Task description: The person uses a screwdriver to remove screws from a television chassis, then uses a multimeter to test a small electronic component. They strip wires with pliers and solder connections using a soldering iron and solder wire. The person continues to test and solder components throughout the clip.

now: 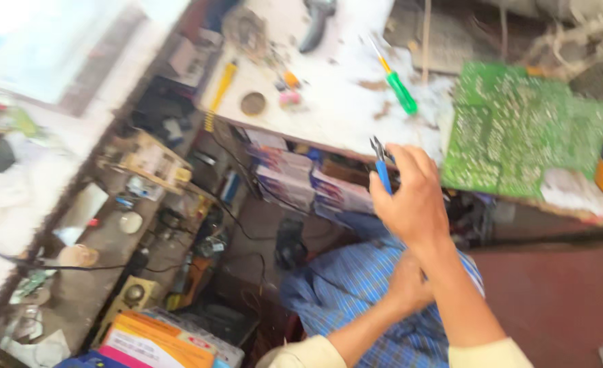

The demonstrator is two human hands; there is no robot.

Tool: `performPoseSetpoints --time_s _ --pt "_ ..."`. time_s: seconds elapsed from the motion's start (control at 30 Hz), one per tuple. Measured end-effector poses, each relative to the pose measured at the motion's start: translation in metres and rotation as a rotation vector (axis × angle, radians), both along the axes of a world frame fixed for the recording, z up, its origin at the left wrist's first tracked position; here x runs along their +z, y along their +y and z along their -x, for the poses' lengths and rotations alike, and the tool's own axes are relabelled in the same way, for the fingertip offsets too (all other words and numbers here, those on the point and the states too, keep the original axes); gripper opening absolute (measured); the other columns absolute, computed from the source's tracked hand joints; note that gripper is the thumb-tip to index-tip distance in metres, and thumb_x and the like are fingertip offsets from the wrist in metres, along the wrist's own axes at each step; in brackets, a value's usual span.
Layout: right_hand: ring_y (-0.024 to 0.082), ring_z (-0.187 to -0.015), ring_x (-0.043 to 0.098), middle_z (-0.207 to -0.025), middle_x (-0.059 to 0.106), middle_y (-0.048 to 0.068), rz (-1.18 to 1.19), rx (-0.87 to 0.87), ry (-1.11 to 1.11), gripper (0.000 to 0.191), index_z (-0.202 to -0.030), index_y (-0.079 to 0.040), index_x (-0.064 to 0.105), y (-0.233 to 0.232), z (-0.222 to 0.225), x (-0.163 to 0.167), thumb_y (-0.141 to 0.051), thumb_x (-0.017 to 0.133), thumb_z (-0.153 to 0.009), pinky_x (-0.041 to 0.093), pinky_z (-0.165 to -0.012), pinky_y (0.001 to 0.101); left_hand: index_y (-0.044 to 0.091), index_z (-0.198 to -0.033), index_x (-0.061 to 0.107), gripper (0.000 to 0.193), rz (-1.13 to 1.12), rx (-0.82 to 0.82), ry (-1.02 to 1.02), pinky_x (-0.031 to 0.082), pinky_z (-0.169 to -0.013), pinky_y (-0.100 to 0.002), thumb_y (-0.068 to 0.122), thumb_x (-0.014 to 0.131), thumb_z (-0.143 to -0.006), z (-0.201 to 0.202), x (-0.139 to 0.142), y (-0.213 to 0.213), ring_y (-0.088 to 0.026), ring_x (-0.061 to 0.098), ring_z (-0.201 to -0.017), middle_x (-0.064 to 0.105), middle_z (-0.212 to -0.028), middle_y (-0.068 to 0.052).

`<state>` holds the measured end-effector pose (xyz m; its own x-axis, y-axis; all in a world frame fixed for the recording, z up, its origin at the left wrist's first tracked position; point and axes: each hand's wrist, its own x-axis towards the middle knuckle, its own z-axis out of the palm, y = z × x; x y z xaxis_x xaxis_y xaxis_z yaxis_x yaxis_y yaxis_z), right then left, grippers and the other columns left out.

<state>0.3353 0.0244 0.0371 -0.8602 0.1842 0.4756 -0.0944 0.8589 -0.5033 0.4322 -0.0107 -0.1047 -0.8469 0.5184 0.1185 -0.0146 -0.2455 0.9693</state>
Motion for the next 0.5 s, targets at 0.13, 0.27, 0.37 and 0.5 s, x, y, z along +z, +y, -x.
performPoseSetpoints --time_s 0.13,0.27,0.37,0.5 --pt "0.043 -0.112 0.058 -0.117 0.064 0.022 -0.182 -0.056 -0.069 0.038 -0.116 0.001 0.067 -0.006 0.092 -0.007 -0.017 0.076 -0.083 0.045 -0.096 0.0553 0.008 -0.113 0.073 0.038 0.152 0.041 0.170 0.053 -0.100 -0.045 0.038 0.075 -0.089 0.008 0.000 -0.003 -0.037 0.068 -0.111 0.074 -0.116 -0.018" --pt "0.041 -0.118 0.054 -0.120 0.062 0.020 -0.238 -0.051 0.000 0.034 -0.114 0.001 0.066 -0.017 0.126 -0.020 -0.019 0.076 -0.088 0.040 -0.099 0.0550 0.007 -0.121 0.069 0.043 0.229 0.070 0.200 0.051 -0.102 -0.048 0.040 0.075 -0.093 0.017 0.004 -0.005 -0.039 0.065 -0.119 0.071 -0.126 -0.019" --pt "0.036 -0.127 0.053 -0.128 0.060 0.014 -0.156 0.248 0.079 0.031 -0.117 -0.003 0.069 -0.046 0.142 -0.027 -0.017 0.074 -0.089 0.039 -0.107 0.0507 0.007 -0.126 0.066 0.047 0.223 0.065 0.140 0.050 -0.099 -0.048 0.038 0.074 -0.092 0.020 0.008 -0.008 -0.039 0.063 -0.120 0.068 -0.128 -0.019" --pt "0.037 -0.126 0.044 -0.136 0.050 0.017 -0.303 0.380 0.012 0.061 -0.120 0.004 0.066 -0.103 0.183 -0.019 -0.031 0.084 -0.074 0.037 -0.097 0.0530 0.007 -0.130 0.060 0.045 0.158 0.066 0.103 0.050 -0.100 -0.045 0.033 0.069 -0.095 0.029 0.012 -0.012 -0.033 0.061 -0.120 0.065 -0.129 -0.016"
